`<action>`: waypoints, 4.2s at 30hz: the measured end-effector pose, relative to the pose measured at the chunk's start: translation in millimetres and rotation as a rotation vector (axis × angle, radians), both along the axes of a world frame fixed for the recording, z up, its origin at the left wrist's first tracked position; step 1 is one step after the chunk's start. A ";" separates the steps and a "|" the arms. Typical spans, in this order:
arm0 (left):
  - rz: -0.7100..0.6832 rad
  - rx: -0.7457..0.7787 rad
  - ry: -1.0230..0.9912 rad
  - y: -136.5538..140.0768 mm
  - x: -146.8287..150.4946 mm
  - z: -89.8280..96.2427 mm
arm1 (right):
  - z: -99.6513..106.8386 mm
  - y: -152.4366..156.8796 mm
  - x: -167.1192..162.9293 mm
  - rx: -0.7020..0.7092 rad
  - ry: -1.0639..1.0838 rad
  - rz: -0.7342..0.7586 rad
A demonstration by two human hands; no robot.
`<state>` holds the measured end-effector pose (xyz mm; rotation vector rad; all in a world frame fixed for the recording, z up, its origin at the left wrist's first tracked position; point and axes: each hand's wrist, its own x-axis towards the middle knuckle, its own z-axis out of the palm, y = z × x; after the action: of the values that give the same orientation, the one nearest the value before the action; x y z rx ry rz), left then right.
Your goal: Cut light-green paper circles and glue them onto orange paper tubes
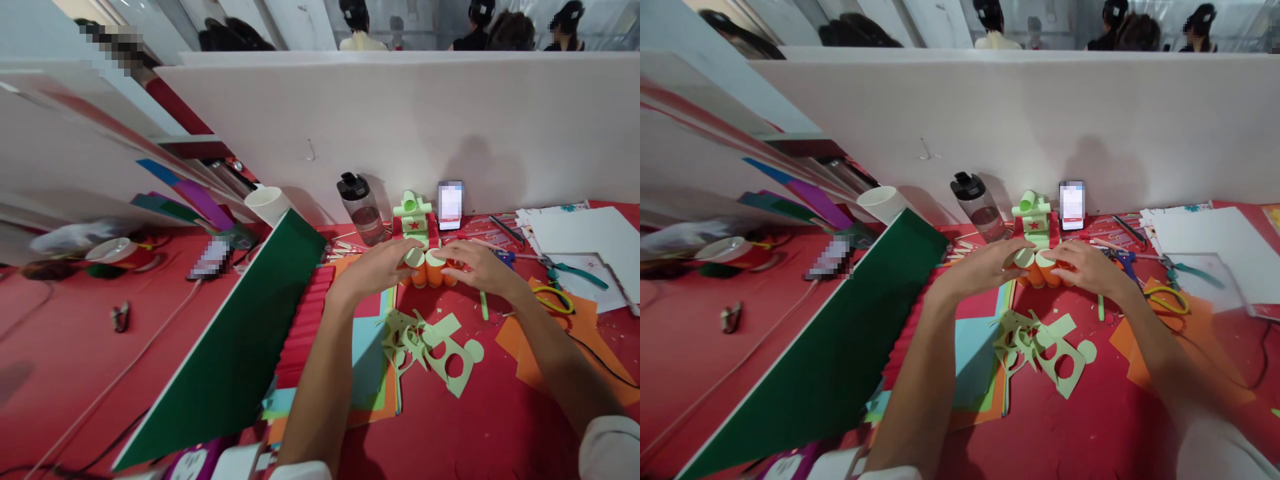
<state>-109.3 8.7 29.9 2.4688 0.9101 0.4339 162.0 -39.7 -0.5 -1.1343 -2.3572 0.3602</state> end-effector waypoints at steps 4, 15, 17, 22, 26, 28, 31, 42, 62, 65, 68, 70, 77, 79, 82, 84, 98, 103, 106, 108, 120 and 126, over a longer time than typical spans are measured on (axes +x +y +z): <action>0.009 0.010 0.012 1.5 -0.4 -3.5 | -1.7 1.5 1.1 0.005 -0.021 -0.003; 0.025 0.052 0.160 -0.8 0.4 3.4 | -8.5 4.0 1.7 0.088 -0.038 0.007; 0.031 0.056 0.166 -0.9 0.2 3.0 | -9.1 4.2 2.1 0.109 -0.042 0.007; 0.030 0.066 0.164 0.5 -1.3 -1.4 | -9.1 4.4 5.2 0.165 -0.058 0.028; 0.016 0.091 0.153 2.1 -2.4 -4.4 | -7.7 4.3 7.3 0.192 -0.071 0.049; 0.016 0.090 0.154 2.4 -2.4 -4.5 | -6.7 4.1 7.3 0.203 -0.077 0.058; 0.018 0.073 0.160 1.7 -1.6 -2.7 | -4.9 3.6 6.6 0.222 -0.096 0.071; 0.004 0.065 0.131 0.4 -1.6 1.9 | 3.4 0.0 13.9 0.247 0.007 0.107; 0.005 0.067 0.135 0.2 -0.9 2.4 | 0.7 -1.3 4.6 0.175 -0.076 -0.032; -0.004 0.080 0.122 0.6 -1.2 1.7 | 4.4 -3.2 6.0 0.174 -0.066 -0.047; 0.000 0.079 0.122 1.0 -1.8 0.7 | 6.2 -4.2 5.9 0.183 -0.059 -0.057; 0.006 0.068 0.131 1.0 -1.9 0.3 | 5.3 -3.9 4.9 0.186 -0.072 -0.051; 0.009 0.070 0.140 0.9 -1.9 0.3 | 3.0 -2.7 4.7 0.211 -0.116 -0.027; 0.008 0.070 0.140 1.0 -1.8 0.5 | 5.2 -3.5 6.3 0.213 -0.089 -0.036; 0.007 0.069 0.139 0.7 -1.2 1.5 | 7.0 -4.5 6.6 0.203 -0.066 -0.045; 0.002 0.065 0.138 0.4 -0.9 2.3 | 5.8 -4.4 4.6 0.202 -0.084 -0.036; 0.007 0.078 0.136 0.8 -0.3 0.7 | -4.9 -3.4 -10.2 0.223 -0.215 -0.049; 0.002 0.083 0.145 0.7 -1.0 0.8 | -2.4 -3.4 -5.7 0.229 -0.207 -0.091; -0.004 0.087 0.139 1.2 -1.7 -0.3 | 1.3 -3.8 -0.7 0.244 -0.190 -0.093; -0.001 0.092 0.140 1.7 -2.0 -1.2 | 4.4 -4.7 0.9 0.257 -0.168 -0.095; 0.010 0.074 0.142 -0.3 -1.0 2.0 | 3.6 -6.9 -2.5 0.222 -0.175 -0.083; 0.008 0.087 0.173 -0.1 -1.0 1.2 | 20.8 -12.1 9.7 0.203 -0.079 -0.125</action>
<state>-110.3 8.6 31.1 2.6143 0.9894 0.2703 171.7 -51.8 20.3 -1.2090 -2.3142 0.0319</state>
